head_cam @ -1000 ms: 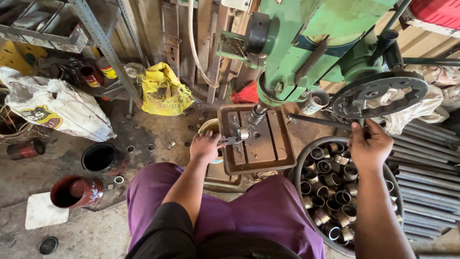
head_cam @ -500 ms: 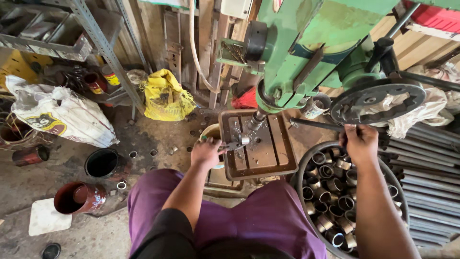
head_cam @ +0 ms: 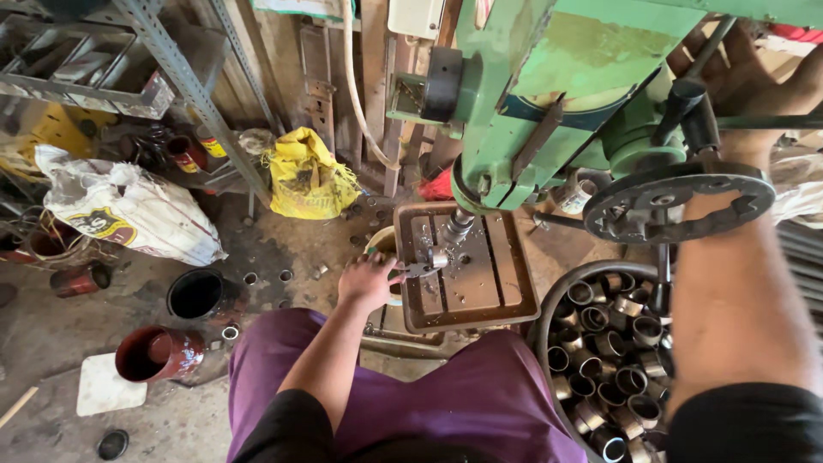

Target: The person operates a drill press to drill holes into small cylindrical metal parts. They use pliers to hold the parts under the drill bit, turn the handwheel to lower the drill, and then place the finished parts into a metal basin.

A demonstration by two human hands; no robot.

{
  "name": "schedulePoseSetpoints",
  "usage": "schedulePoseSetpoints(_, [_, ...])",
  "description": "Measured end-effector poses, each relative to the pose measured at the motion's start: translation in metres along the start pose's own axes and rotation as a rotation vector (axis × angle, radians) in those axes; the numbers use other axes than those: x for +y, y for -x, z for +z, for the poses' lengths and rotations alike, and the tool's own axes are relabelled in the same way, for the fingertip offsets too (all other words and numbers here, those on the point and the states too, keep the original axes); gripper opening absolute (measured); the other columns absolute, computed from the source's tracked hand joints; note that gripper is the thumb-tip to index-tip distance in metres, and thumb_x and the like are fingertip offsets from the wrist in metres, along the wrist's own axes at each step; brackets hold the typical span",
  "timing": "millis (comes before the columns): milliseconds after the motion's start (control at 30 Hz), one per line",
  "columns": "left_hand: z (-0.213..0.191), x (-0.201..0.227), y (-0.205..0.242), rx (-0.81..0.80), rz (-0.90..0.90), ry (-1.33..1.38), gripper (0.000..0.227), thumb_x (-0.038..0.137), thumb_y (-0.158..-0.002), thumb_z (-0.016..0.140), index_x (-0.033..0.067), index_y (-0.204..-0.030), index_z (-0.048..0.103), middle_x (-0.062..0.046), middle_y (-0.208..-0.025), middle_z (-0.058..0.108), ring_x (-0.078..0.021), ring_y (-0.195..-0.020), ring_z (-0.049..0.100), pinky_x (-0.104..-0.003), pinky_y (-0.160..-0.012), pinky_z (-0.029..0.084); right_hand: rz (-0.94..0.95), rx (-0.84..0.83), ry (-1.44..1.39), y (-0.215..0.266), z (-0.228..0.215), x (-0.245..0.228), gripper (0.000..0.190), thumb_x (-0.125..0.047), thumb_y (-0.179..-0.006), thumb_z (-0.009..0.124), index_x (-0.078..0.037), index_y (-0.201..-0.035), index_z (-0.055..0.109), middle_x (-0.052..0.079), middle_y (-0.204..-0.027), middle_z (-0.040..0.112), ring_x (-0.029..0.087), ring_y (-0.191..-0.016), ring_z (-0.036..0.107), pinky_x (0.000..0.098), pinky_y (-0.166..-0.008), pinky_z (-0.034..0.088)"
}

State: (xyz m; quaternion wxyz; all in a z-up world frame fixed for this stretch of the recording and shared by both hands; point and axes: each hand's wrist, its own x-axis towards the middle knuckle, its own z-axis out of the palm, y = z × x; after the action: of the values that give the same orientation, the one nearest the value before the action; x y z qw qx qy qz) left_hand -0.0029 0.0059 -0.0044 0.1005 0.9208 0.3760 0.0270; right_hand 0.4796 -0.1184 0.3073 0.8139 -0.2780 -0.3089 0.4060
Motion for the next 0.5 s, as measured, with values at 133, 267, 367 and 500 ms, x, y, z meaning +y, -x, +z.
schedulePoseSetpoints(133, [-0.003,0.001,0.0,-0.012,0.007,-0.022,0.045,0.059,-0.096,0.054,0.0243,-0.124,0.061,-0.006,-0.121,0.065,-0.0276,-0.111,0.066,-0.044,-0.093,0.053,0.132,0.094,0.146,0.003,0.025,-0.024,0.078,-0.065,-0.1,0.035,-0.005,-0.146,0.053,0.015,-0.123,0.063,0.031,-0.113,0.065,0.0438,-0.1,0.053])
schedulePoseSetpoints(267, [-0.005,0.004,0.002,-0.058,-0.003,-0.046,0.049,0.062,-0.097,0.053,0.0228,-0.126,0.06,-0.006,-0.121,0.066,-0.0261,-0.109,0.067,-0.043,-0.093,0.053,0.259,0.154,0.492,0.055,0.034,-0.048,0.066,-0.043,-0.097,0.045,-0.007,-0.153,0.044,0.013,-0.12,0.067,0.024,-0.108,0.067,0.0353,-0.094,0.054])
schedulePoseSetpoints(367, [-0.008,0.004,0.0,-0.057,-0.004,-0.067,0.05,0.062,-0.096,0.051,0.0236,-0.128,0.058,-0.007,-0.122,0.064,-0.027,-0.107,0.066,-0.042,-0.09,0.054,0.427,0.033,1.052,0.126,0.032,-0.046,0.066,-0.027,-0.095,0.052,-0.009,-0.157,0.036,0.011,-0.117,0.069,0.018,-0.104,0.069,0.029,-0.089,0.056])
schedulePoseSetpoints(500, [-0.005,0.002,0.001,-0.104,-0.02,-0.065,0.05,0.06,-0.099,0.047,0.025,-0.132,0.057,-0.008,-0.122,0.064,-0.027,-0.105,0.067,-0.042,-0.087,0.055,0.32,-0.118,1.179,0.197,0.046,-0.012,0.079,-0.006,-0.093,0.062,-0.011,-0.163,0.027,0.009,-0.114,0.073,0.011,-0.099,0.072,0.0205,-0.082,0.058])
